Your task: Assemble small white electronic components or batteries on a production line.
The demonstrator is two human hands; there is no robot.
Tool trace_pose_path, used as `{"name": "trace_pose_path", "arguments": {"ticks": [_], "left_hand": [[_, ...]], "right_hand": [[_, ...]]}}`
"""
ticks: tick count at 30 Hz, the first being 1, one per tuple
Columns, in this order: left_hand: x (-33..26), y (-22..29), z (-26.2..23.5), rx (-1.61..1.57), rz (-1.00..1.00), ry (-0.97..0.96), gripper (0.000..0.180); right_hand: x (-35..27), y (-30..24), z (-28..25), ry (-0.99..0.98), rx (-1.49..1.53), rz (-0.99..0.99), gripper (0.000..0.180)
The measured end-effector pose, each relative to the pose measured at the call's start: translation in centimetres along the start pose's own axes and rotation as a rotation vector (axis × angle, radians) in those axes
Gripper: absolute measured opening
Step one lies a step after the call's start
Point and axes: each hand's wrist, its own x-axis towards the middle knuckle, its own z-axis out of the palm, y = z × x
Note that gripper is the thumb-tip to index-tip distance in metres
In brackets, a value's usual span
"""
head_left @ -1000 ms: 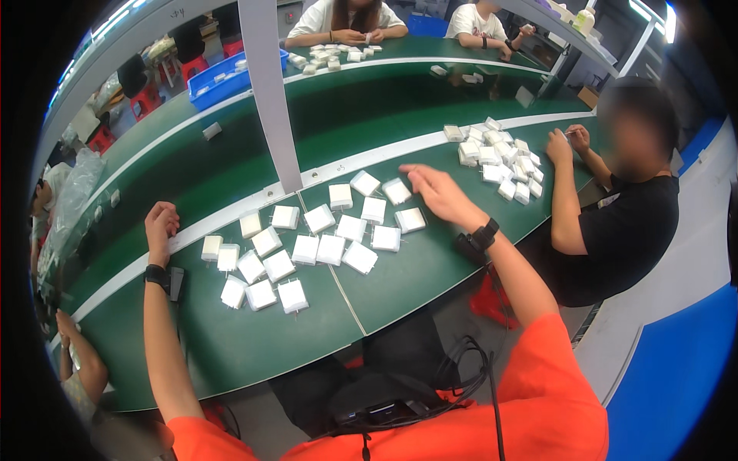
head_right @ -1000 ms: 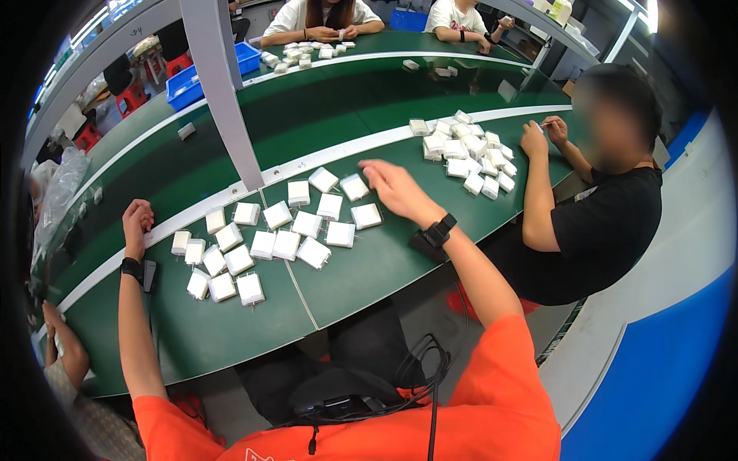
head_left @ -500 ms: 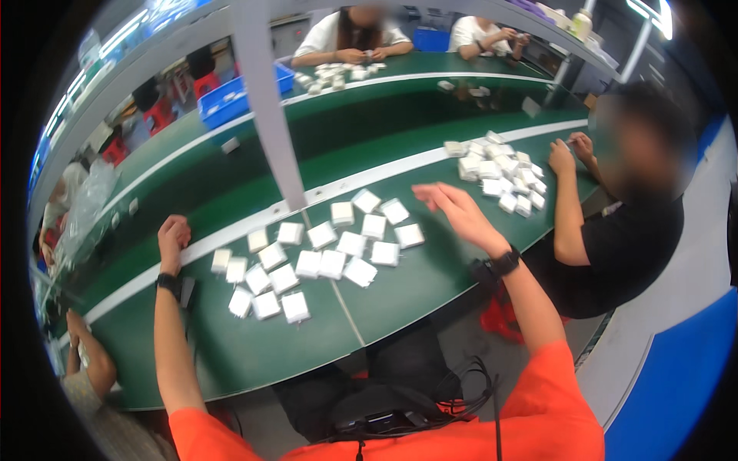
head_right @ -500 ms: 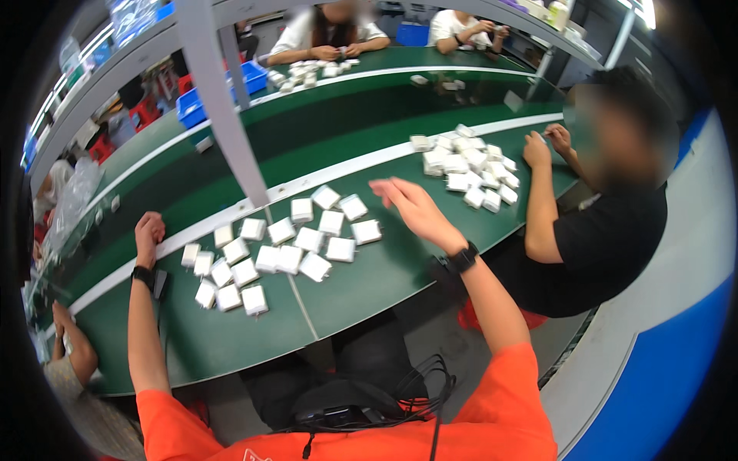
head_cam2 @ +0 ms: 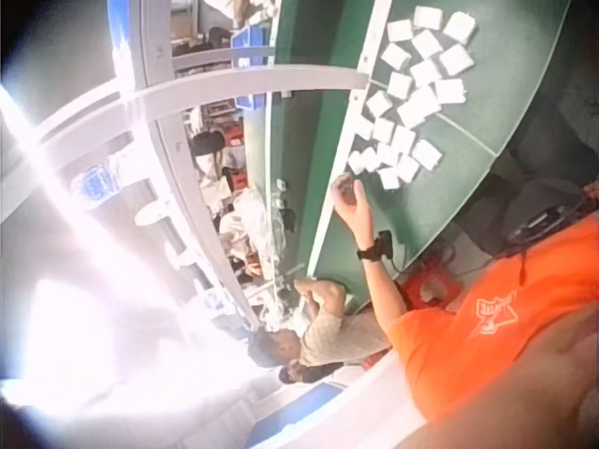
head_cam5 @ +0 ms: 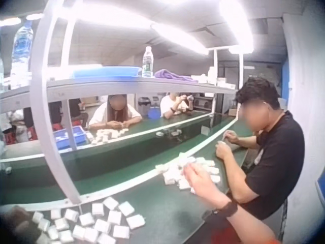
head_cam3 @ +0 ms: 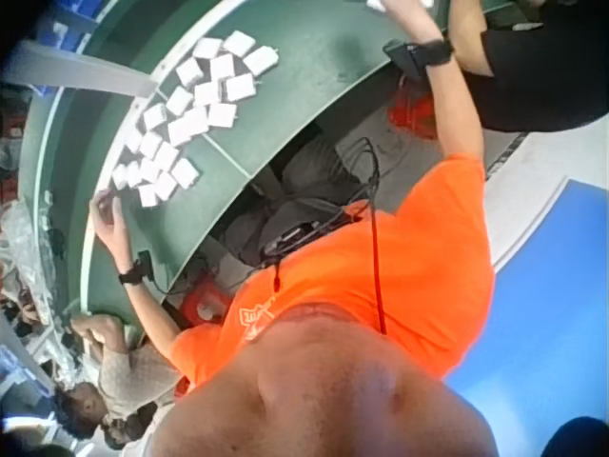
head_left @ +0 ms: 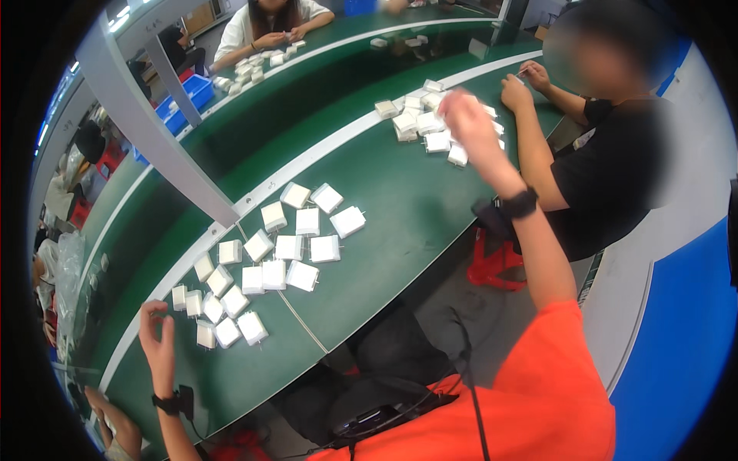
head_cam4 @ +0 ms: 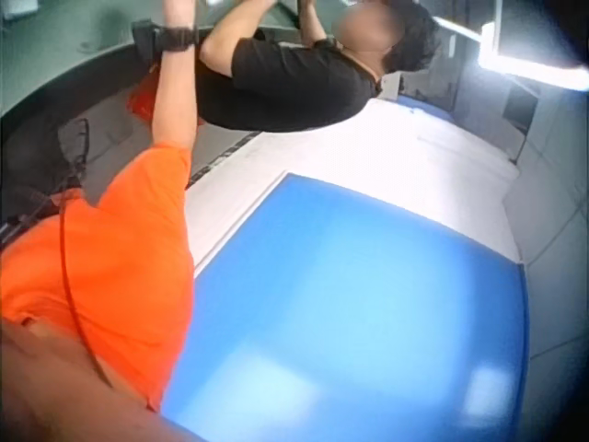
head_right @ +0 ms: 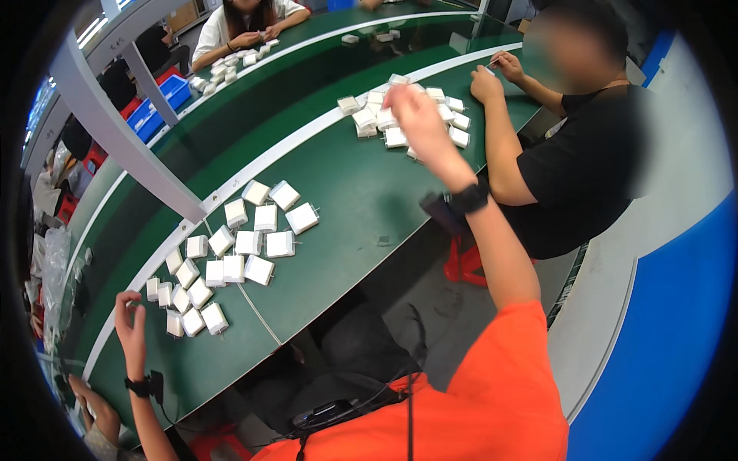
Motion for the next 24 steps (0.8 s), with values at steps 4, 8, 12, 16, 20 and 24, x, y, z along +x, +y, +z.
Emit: {"name": "trace_pose_path", "arguments": {"ticks": [4,8,12,16,20,24], "left_hand": [[-4.9,5.1,2.8,0.318,0.049,-0.085,0.064],[-5.5,6.7,4.8,0.457,0.046,-0.214,0.081],[-5.8,6.7,5.1,0.527,0.043,-0.294,0.093],[-5.1,7.8,6.4,0.504,0.030,-0.350,0.097],[-5.3,8.3,6.6,0.589,0.062,-0.367,0.097],[-6.7,9.8,6.2,0.682,0.047,-0.342,0.097]], "right_hand": [[-7.7,2.6,7.4,-0.288,-0.250,0.183,0.016],[-10.0,1.2,12.5,-0.347,-0.508,-0.049,0.038],[-10.0,1.7,14.9,-0.425,-0.492,-0.159,0.040],[-9.5,0.4,14.3,-0.532,-0.423,-0.070,0.048],[-6.9,1.4,15.6,-0.460,-0.363,-0.181,0.060],[-5.5,2.4,20.8,-0.491,-0.563,-0.112,0.074]]}}
